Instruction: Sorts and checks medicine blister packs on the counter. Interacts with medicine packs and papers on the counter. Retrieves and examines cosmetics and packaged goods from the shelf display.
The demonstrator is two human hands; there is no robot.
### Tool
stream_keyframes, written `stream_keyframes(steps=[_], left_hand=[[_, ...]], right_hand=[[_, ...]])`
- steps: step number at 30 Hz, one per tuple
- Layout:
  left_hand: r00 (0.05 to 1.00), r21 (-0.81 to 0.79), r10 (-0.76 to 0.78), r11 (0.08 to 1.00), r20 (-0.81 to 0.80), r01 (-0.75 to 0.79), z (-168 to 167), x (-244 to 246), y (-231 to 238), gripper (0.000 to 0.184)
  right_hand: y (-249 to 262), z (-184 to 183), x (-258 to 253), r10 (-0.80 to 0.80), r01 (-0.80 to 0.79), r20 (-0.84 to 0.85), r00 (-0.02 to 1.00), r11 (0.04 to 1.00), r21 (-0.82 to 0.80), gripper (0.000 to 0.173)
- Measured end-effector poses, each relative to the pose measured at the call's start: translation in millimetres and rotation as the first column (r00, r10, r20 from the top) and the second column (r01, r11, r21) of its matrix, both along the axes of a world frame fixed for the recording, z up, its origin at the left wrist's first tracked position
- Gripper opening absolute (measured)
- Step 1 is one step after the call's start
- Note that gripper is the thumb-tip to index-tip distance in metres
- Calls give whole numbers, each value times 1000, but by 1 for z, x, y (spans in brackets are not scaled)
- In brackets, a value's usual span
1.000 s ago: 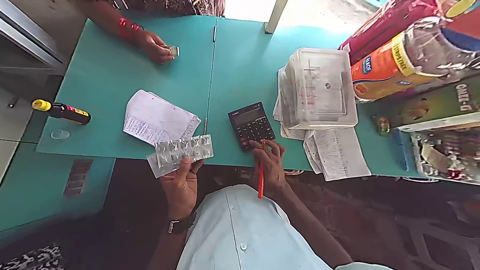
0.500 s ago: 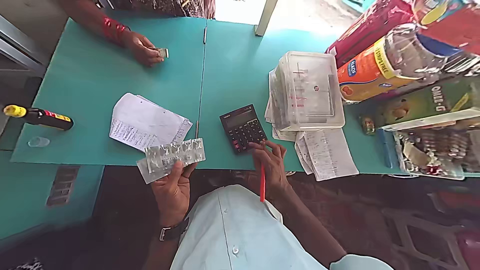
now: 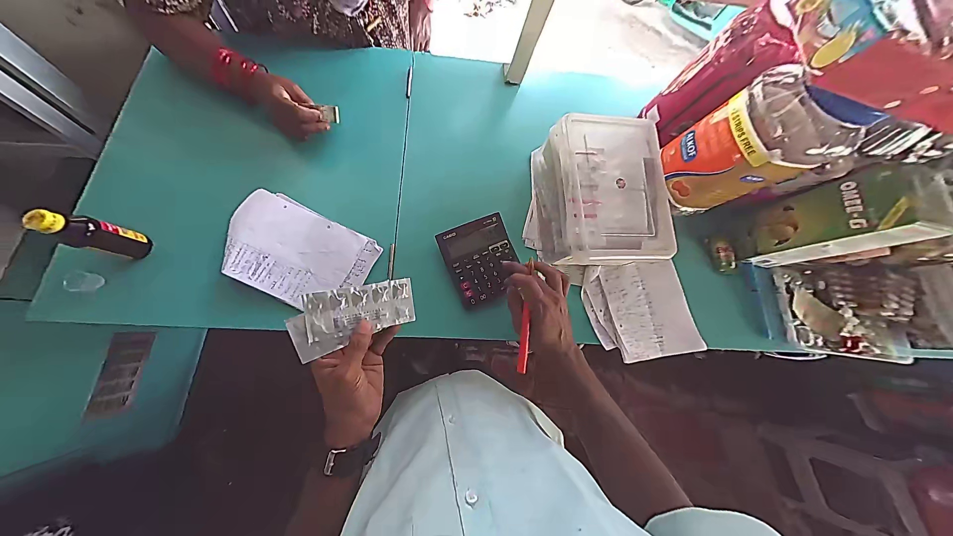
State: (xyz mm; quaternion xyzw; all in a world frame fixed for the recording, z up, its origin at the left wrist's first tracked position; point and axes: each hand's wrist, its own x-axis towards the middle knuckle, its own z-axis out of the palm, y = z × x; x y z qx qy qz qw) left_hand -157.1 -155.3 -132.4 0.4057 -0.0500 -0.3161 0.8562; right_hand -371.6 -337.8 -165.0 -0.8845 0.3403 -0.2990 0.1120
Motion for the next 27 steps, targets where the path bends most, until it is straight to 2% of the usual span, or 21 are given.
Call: stream_keyframes(steps=[4, 7, 10, 13, 15, 18, 20, 23, 27], left_hand=[[1000, -5, 0, 1000, 1, 0, 1, -1, 0, 35], [1000, -4, 8, 1000, 14, -8, 1, -1, 3, 34], [1000, 1, 16, 1000, 14, -16, 1, 0, 3, 34], [1000, -2, 11, 1000, 18, -11, 0, 1, 4, 33], [1000, -7, 15, 1000, 15, -15, 1, 0, 3, 34], [1000, 1, 20, 1000, 16, -20, 2, 0, 3, 35], [1000, -1, 14, 1000, 21, -14, 1, 0, 2, 36], [1000, -9, -8, 1000, 19, 8, 1, -1, 1, 37], [1000, -2, -8, 1000, 19, 8, 3, -2, 0, 36]], right_hand=[[-13, -10, 1, 17, -12, -104, 994, 999, 43, 22], [-9, -8, 0, 22, -18, -103, 994, 999, 35, 23], [7, 1, -2, 81, -81, -6, 997, 996, 32, 23], [23, -3, -5, 135, -131, -66, 989, 989, 67, 21], [21, -1, -11, 124, -126, 39, 992, 990, 55, 21], [13, 2, -21, 61, -53, 204, 977, 998, -45, 19], [8, 3, -26, 42, -27, 230, 972, 997, -66, 18], [7, -4, -25, 33, -24, 167, 985, 998, -54, 19], [7, -10, -18, -19, 19, -30, 999, 1000, 1, 23]])
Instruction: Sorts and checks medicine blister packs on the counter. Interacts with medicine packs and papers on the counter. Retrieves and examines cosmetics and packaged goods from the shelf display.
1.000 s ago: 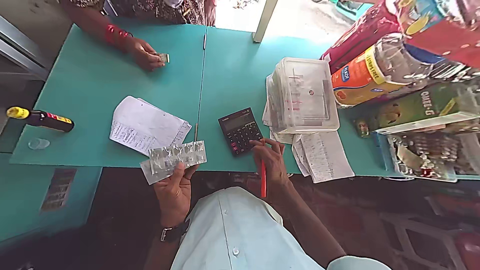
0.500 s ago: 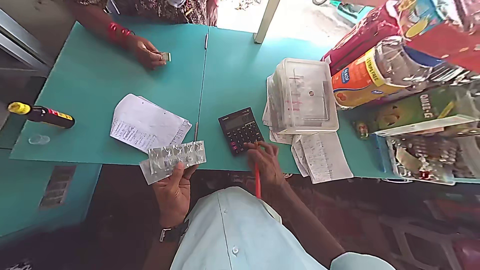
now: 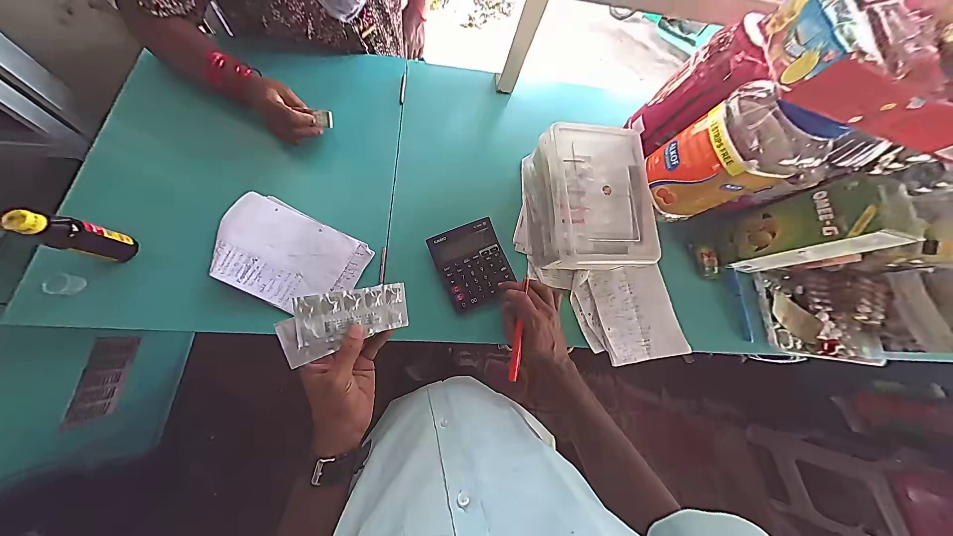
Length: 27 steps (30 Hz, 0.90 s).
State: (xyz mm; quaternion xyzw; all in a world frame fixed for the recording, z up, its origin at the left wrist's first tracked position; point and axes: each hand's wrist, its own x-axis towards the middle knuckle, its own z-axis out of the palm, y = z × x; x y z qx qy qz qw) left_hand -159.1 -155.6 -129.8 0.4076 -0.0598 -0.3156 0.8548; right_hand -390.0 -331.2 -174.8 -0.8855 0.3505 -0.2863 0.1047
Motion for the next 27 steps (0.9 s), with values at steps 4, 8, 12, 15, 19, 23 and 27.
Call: stream_keyframes(steps=[4, 8, 12, 15, 19, 23, 27], left_hand=[[1000, 4, 0, 1000, 7, 0, -1, 0, 1, 36], [1000, 15, 14, 1000, -4, -14, 1, -1, 2, 37], [999, 15, 37, 999, -5, -37, -1, 0, 4, 36], [999, 10, 37, 999, -6, -37, -3, 1, 5, 36], [1000, 13, 29, 1000, -6, -29, -4, 0, 6, 33], [1000, -4, 30, 1000, 1, -30, -2, 2, 4, 33], [999, -1, 34, 999, -6, -34, -5, 3, 5, 32]], right_hand=[[-7, 8, 4, 28, -28, 36, 999, 1000, -12, 21], [-19, 5, 14, 56, -55, 25, 998, 998, -30, 22], [-22, 0, 22, 45, -44, -52, 998, 999, 20, 22], [-24, 3, 22, 65, -63, -52, 997, 998, 28, 23], [-22, 6, 18, 74, -71, -31, 997, 995, 73, 28], [-5, 7, 7, 155, -152, 159, 975, 988, -33, 23], [15, -5, 9, 159, -157, 68, 985, 987, -30, 19]])
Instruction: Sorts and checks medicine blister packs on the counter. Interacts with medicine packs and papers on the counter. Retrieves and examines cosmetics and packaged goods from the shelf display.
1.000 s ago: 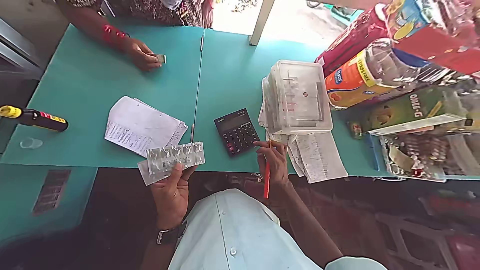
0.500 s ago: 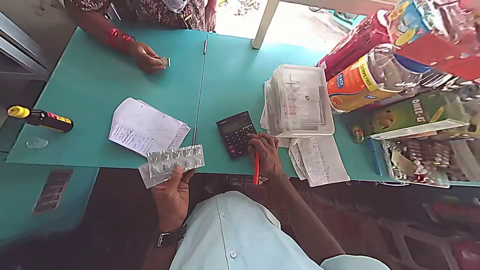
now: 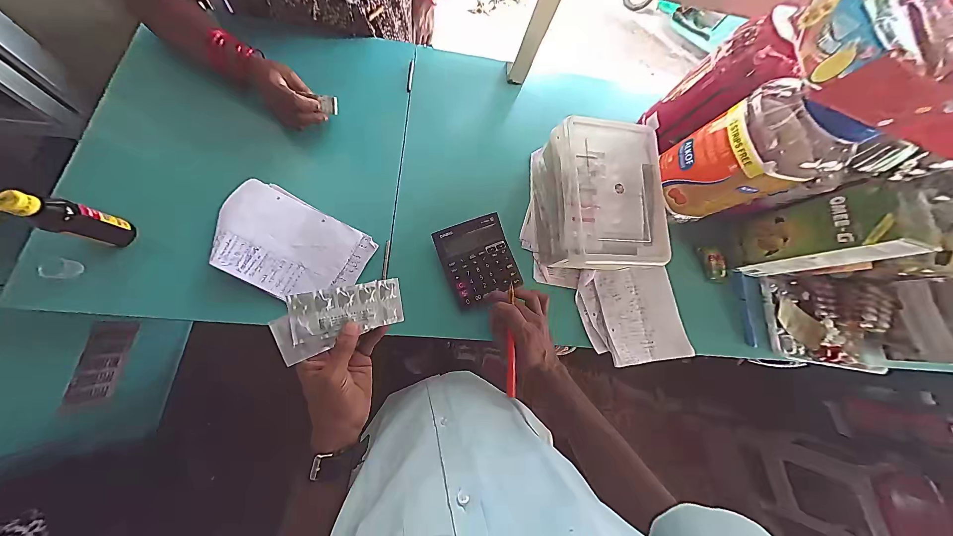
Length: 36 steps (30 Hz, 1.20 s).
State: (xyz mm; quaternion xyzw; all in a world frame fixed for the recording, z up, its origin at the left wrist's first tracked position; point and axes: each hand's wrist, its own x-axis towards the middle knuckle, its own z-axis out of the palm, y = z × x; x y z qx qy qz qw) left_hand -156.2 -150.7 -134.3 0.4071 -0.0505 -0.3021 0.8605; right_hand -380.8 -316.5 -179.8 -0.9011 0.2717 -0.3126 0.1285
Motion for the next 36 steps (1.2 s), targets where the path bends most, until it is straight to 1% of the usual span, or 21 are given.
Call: stream_keyframes(steps=[2, 4, 6, 8, 11, 12, 14, 15, 16, 18, 19, 21, 30, 33, 36], left_hand=[[1000, -5, -9, 1000, -11, 9, 0, -1, -2, 33], [1000, -5, -27, 1000, -14, 27, 1, -2, -3, 34], [999, -12, -33, 999, -15, 33, 1, -3, -5, 35], [999, -17, -27, 999, -18, 27, 2, -2, -4, 35], [1000, -8, -6, 1000, -14, 6, 3, 0, -2, 35], [1000, -12, 1, 1000, -13, -2, 2, 1, -1, 36], [1000, -12, 12, 1000, -14, -12, 0, 1, 0, 35], [1000, -11, 11, 1000, -17, -12, 0, 1, 0, 36], [1000, -11, 12, 1000, -23, -12, 0, 1, 0, 36], [1000, -11, 9, 1000, -26, -9, 1, 0, -1, 37], [1000, -13, 4, 1000, -23, -5, 1, 0, -2, 37], [1000, -12, 3, 1000, -16, -3, 1, 0, -2, 36], [1000, -13, -3, 1000, -17, 3, 1, 0, -3, 40], [1000, 8, -13, 1000, -18, 13, 3, -2, -6, 36], [999, 49, -16, 999, -31, 17, 12, -7, -13, 31]], right_hand=[[-4, 13, 9, -20, 20, -68, 997, 1000, -4, 19], [-11, 21, 17, -50, 50, -92, 994, 999, -9, 20], [-22, 18, 24, -91, 92, -135, 987, 996, -4, 23], [-26, 16, 23, -90, 95, -174, 981, 995, 22, 26], [-18, 21, 10, -106, 106, -32, 994, 994, -6, 25], [-16, 19, 6, -135, 134, -15, 991, 991, -10, 25], [-15, 15, 2, -168, 168, -36, 985, 986, 15, 26], [-17, 13, 1, -159, 159, 2, 987, 987, 22, 26], [-20, 12, 1, -134, 133, 82, 988, 991, 20, 25], [-29, 6, 2, -79, 89, 239, 968, 995, -34, 20], [-34, 1, 2, -59, 81, 297, 953, 995, -63, 19], [-41, -9, 5, -64, 99, 363, 930, 992, -77, 17], [-44, -11, 6, -102, 110, 414, 904, 994, 4, 16], [-44, -10, 4, -121, 126, 394, 911, 992, 12, 17], [-40, -9, 6, -130, 139, 374, 918, 990, 1, 19]])
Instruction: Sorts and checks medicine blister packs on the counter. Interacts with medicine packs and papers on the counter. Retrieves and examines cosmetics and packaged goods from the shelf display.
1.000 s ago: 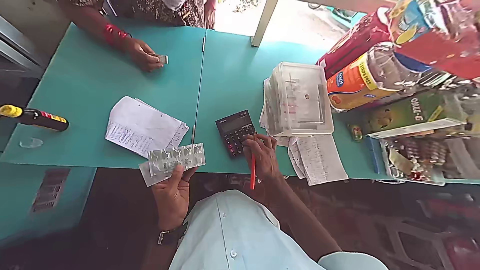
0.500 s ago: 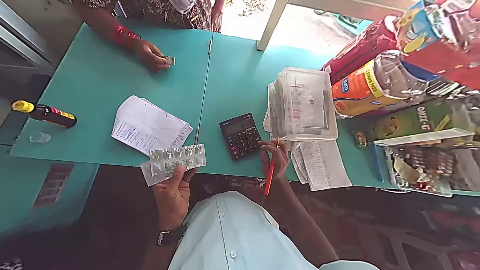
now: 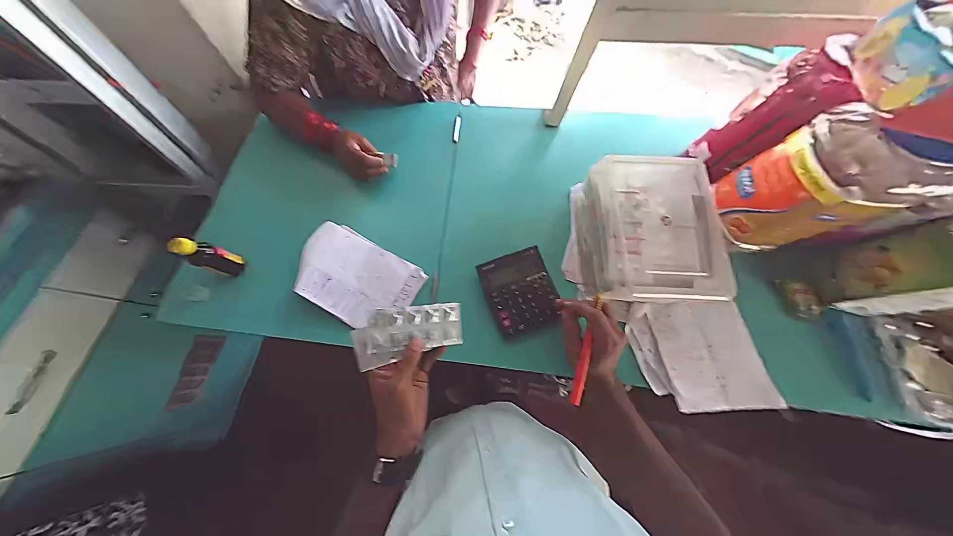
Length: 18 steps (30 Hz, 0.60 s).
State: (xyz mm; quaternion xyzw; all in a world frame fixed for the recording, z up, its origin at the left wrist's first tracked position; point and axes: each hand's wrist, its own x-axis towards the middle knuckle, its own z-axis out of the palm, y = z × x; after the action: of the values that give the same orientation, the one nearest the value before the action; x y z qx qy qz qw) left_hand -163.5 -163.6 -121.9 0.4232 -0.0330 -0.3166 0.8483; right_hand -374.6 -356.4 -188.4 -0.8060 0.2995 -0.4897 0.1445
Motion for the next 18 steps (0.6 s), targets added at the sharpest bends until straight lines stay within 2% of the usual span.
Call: stream_keyframes(steps=[2, 5, 8, 11, 13, 16, 18], left_hand=[[1000, -8, -13, 1000, -4, 13, 4, -2, -6, 33], [999, -23, -39, 999, -12, 38, 8, -5, -12, 38], [998, -33, -67, 997, -14, 66, 12, -4, -18, 40], [996, -24, -88, 996, 7, 88, 14, -4, -20, 41], [996, -4, -88, 996, 27, 88, 16, -5, -19, 42], [998, -16, -52, 999, 30, 52, 17, -4, -20, 38], [999, -33, -33, 999, 15, 33, 17, -1, -18, 30]], right_hand=[[4, 5, 8, 35, -35, 19, 999, 999, 20, 19], [19, 32, 29, 175, -203, 157, 972, 962, 184, 18], [31, 65, 59, 361, -435, 249, 899, 810, 393, 27], [30, 79, 85, 504, -506, 157, 850, 696, 509, 41], [29, 83, 96, 564, -538, 140, 814, 642, 546, 41], [30, 86, 101, 517, -584, 302, 801, 565, 583, 22], [30, 85, 102, 356, -592, 474, 805, 529, 608, 11]])
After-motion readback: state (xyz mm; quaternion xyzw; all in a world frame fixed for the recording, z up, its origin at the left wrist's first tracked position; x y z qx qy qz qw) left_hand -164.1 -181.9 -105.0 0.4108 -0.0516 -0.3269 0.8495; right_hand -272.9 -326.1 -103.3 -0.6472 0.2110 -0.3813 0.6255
